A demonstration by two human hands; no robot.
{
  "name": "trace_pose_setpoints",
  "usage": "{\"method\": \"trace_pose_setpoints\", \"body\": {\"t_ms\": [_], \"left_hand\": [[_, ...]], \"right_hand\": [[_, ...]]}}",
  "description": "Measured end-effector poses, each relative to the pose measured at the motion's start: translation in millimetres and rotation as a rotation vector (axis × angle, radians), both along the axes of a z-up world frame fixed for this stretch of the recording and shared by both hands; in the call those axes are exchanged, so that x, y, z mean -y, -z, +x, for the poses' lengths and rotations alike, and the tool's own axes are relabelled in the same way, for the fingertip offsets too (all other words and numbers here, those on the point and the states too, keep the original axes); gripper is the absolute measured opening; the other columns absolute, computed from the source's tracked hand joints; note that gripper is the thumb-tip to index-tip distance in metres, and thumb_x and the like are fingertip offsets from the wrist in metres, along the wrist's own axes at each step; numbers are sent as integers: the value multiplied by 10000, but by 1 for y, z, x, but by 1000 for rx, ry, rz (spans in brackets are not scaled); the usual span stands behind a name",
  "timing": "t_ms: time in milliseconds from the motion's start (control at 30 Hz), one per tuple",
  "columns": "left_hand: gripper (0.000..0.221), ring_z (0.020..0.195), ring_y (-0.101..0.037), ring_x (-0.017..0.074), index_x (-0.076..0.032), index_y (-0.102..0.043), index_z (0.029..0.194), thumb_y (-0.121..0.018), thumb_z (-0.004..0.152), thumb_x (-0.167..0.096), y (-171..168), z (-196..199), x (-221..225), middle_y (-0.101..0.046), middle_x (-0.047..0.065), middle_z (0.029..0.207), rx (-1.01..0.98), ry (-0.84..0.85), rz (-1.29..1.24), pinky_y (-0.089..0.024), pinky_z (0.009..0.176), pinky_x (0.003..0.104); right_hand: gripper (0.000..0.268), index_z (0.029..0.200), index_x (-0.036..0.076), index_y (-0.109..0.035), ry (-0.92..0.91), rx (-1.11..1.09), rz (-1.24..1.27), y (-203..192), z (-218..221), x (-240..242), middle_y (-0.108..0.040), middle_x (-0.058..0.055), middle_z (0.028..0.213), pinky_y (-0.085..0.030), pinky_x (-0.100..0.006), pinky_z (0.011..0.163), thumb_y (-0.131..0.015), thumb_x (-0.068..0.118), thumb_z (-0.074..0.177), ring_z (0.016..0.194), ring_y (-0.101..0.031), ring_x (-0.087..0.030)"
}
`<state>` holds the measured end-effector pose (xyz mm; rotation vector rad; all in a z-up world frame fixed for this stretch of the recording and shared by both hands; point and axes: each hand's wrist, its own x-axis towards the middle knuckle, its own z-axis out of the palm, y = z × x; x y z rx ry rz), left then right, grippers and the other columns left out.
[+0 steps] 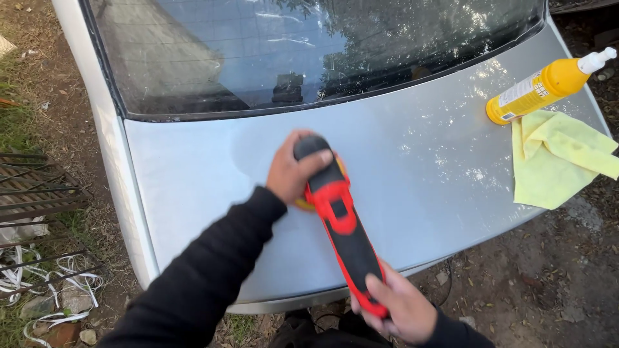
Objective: Polishing the surface of a car's trunk using a power buffer and liquid polish.
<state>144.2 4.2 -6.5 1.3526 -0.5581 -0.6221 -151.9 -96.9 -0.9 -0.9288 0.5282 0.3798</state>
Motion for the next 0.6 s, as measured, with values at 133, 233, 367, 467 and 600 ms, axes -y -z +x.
{"method": "trace_pose_setpoints", "body": {"t_ms": [133,233,367,467,600], "left_hand": [[356,957,-714,168,-17,-567,1165,-718,896,-196,8,57,16,-746,115,1024,61,59,-116,-580,910,317],[352,908,-717,178,-7,-570,1143,-732,885,-183,10,84,26,-742,119,986,13,36,-140,-590,875,326],[350,873,-709,187,4,-586,1126,-744,867,-169,9,91,15,-722,111,963,-83,-7,-171,-600,841,339],[355,842,-705,178,-18,-573,1115,-739,847,-180,10,71,-3,-708,90,958,-123,-59,-202,-601,808,332],[377,866,-675,151,-19,-597,1115,-755,859,-245,13,9,-31,-694,82,958,112,-188,-30,-587,812,314]], "right_hand": [[523,1360,64,-438,95,9,-53,-16,57,-8,-639,-117,881,-335,-233,366,-502,424,987,504,-506,-104],[493,1255,47,-467,115,54,-38,-18,86,-7,-632,-124,851,-326,-230,351,-515,463,993,456,-451,-90],[516,1237,35,-486,97,62,-33,-25,98,-7,-630,-125,852,-340,-216,375,-496,493,1001,492,-474,-84],[485,1228,33,-481,38,35,-45,-22,81,-8,-624,-124,857,-349,-218,392,-511,471,1022,518,-486,-84],[476,1231,81,-523,-66,-66,-105,-3,21,-2,-656,-118,840,-311,-217,340,-513,481,973,466,-481,-77]]}}
